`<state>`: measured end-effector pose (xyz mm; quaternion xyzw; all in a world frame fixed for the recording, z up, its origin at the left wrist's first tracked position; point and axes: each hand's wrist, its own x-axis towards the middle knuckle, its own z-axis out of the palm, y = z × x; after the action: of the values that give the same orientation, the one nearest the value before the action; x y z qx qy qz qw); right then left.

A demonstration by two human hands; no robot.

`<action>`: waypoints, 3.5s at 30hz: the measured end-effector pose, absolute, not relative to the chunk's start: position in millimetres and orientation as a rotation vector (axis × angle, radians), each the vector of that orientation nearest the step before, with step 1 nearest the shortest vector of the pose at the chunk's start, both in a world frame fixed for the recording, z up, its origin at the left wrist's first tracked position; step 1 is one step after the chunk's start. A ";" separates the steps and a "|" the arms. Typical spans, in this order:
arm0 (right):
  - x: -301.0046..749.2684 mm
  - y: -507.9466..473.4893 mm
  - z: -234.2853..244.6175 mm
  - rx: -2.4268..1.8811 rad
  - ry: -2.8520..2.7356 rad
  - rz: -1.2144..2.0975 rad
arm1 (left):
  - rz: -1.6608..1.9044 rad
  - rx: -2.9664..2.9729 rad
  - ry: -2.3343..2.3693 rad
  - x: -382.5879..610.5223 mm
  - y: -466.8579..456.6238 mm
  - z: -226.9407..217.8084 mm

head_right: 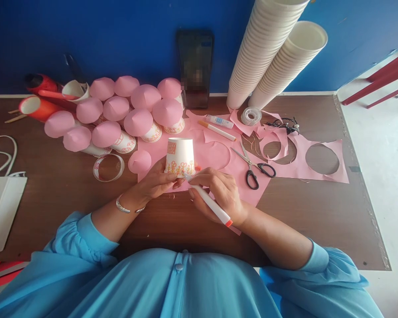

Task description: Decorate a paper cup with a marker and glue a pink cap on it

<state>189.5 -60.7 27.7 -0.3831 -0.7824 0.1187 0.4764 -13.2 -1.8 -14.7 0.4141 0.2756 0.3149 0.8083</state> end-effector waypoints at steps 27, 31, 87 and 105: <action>189.9 -59.6 28.0 -0.948 -1.900 0.289 | 0.685 0.867 0.559 -9.9 -0.9 -7.9; 189.7 -60.2 27.8 -0.943 -1.900 0.286 | 0.685 0.865 0.576 -9.5 -0.8 -8.3; 189.4 -62.4 24.8 -0.952 -1.842 0.309 | 0.769 0.788 0.532 -9.4 0.5 -13.3; 191.2 -59.9 25.7 -0.957 -1.874 0.318 | 0.750 0.779 0.559 -9.9 0.6 -11.2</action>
<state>191.2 -59.9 25.7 -0.3932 -0.7698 0.1308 0.4855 -9.9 0.6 -11.2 0.3659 0.2625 0.3524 0.8204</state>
